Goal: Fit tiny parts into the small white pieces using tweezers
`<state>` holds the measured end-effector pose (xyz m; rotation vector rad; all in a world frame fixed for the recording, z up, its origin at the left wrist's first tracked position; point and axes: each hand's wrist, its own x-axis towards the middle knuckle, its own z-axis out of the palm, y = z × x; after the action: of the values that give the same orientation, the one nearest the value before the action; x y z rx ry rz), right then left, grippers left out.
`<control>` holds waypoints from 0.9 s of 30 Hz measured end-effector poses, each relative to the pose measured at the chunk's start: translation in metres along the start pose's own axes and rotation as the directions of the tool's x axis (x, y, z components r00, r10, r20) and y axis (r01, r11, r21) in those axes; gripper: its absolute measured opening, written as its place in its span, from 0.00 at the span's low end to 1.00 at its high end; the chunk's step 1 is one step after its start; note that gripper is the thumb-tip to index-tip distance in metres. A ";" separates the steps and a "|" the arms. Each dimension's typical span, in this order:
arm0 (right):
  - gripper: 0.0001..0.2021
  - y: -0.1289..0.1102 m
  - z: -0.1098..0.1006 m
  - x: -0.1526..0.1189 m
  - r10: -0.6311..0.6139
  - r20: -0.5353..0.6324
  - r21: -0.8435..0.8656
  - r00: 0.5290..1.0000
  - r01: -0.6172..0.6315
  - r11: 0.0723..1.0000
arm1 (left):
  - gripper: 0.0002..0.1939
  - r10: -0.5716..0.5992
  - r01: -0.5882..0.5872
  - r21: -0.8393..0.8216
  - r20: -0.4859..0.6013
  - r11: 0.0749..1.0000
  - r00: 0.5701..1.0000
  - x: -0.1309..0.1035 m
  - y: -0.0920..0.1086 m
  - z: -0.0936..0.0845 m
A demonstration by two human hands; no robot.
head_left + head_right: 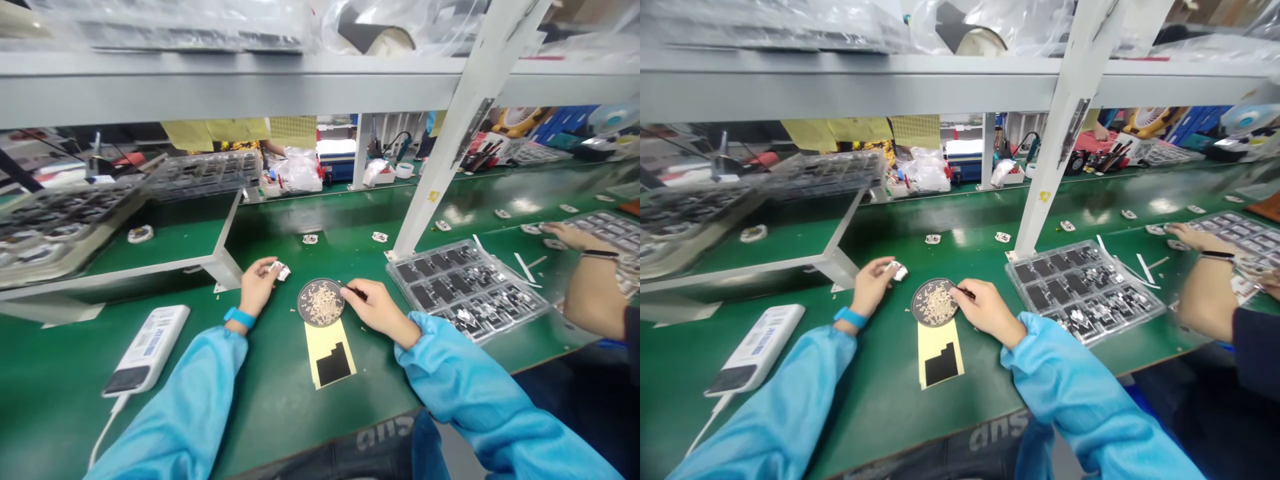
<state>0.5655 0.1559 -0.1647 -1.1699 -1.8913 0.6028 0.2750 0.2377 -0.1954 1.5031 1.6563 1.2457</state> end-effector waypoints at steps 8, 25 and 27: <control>0.15 0.019 -0.008 0.008 0.002 -0.013 -0.109 1.000 -0.003 0.994 | 0.24 0.247 -0.234 0.394 0.018 0.889 0.969 0.061 0.020 0.045; 0.15 0.003 -0.007 -0.004 0.226 0.229 0.376 0.947 -0.300 0.877 | 0.16 0.259 -0.170 0.470 -0.131 0.866 0.957 0.047 0.023 0.078; 0.16 0.003 -0.001 -0.009 0.228 0.275 0.434 0.934 -0.333 0.837 | 0.17 0.286 -0.219 0.396 -0.120 0.892 0.951 0.018 0.023 0.066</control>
<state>0.5700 0.1494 -0.1691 -1.0889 -1.6071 1.3248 0.3395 0.2702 -0.1980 1.9437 1.9500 1.2724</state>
